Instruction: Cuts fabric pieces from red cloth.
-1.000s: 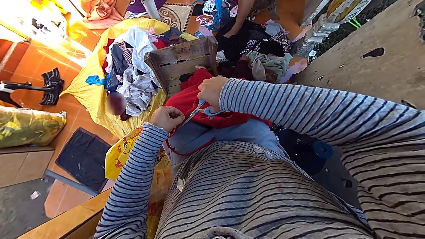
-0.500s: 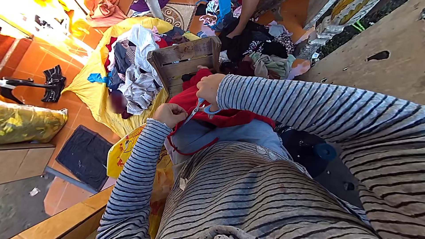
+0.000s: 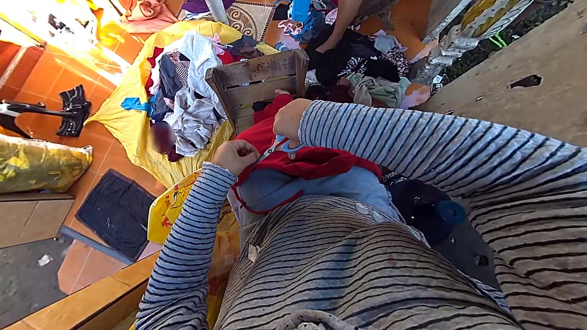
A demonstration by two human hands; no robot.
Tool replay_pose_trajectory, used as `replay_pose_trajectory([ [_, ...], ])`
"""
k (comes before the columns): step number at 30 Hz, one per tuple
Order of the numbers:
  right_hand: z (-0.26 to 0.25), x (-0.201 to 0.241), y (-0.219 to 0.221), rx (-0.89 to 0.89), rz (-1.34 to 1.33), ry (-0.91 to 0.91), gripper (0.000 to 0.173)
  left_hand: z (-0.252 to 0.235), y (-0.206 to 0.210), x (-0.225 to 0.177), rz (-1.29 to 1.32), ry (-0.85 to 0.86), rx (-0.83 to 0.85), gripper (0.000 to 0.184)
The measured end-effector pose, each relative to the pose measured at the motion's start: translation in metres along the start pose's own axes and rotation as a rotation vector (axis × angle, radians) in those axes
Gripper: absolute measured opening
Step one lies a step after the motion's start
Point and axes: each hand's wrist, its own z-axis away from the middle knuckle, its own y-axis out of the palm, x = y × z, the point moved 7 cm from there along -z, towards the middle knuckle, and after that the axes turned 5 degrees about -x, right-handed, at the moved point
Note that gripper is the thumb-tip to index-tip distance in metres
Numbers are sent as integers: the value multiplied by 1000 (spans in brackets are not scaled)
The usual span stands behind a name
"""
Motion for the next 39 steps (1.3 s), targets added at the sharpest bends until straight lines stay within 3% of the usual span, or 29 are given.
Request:
replay_pose_trajectory([
  [2,-1,-7,6,-5,-24,7,32,6,0,9,57,73,21,22],
  [5,3,-19,15,24,-72,30,35,18,-1,32,-109,165,18,39],
  [8,2,-29,28,50,-104,35,30,32,-3,43,-223,255,-24,25],
  [12,2,-36,51,-52,-310,-111,39,61,-15,37,66,592,-197,27],
  [15,18,-29,68,-117,-573,-209,36,85,-18,17,275,738,-187,34],
  [19,20,-23,91,-79,-646,-159,33,71,3,42,539,539,-102,29],
  [23,6,-21,107,-50,-729,-89,37,52,13,63,563,388,-100,23],
  [31,-14,3,111,-67,-844,-177,40,46,15,69,561,371,-75,22],
  [39,-20,-2,106,35,-730,-167,34,47,5,78,608,347,-47,9],
])
